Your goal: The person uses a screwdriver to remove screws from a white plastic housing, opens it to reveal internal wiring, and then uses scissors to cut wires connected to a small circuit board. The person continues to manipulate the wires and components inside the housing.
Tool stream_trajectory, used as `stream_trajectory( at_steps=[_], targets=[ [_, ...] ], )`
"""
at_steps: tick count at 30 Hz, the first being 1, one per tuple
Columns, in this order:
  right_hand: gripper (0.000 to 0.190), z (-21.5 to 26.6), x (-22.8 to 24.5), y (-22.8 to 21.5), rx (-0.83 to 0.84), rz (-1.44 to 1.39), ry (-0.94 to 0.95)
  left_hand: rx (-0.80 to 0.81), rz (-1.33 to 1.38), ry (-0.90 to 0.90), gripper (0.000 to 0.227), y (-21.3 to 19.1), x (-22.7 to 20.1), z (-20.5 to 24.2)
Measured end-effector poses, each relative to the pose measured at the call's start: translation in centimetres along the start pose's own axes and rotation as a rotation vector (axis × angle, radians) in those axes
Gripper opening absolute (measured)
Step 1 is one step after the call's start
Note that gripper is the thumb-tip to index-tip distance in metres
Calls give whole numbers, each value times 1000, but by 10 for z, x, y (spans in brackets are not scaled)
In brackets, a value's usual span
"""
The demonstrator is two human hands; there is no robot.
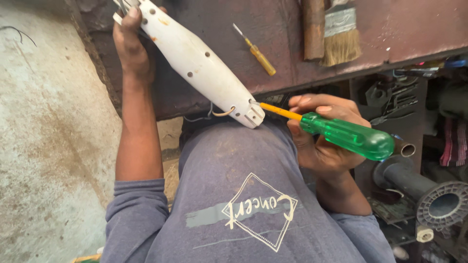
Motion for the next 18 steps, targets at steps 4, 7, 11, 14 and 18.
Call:
stream_trajectory(
  at_steps=[4,7,11,14,18],
  targets=[
    [57,-13,7,-7,7,234,-109,-228,5,17,59,14,9,2],
    [63,-20,7,-7,150,321,-116,-468,-349,149,74,28,9,13],
    [89,-29,3,-11,78,174,-195,-255,-1221,600,72,74,-16,43],
    [85,-32,6,-15,14,110,-279,483,-1335,323,72,115,-19,68],
    [40,-37,10,-20,-110,-168,-160,834,-1527,375,96,146,-13,78]
  ],
)
Point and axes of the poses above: each hand's wrist, its own z-axis away from the middle knuckle, its own y-axis out of the palm, x = y × z, the point moved 2 cm from there along -z, towards the middle knuckle, and after that the axes turned 10 degrees about z, right-handed, at the moved point
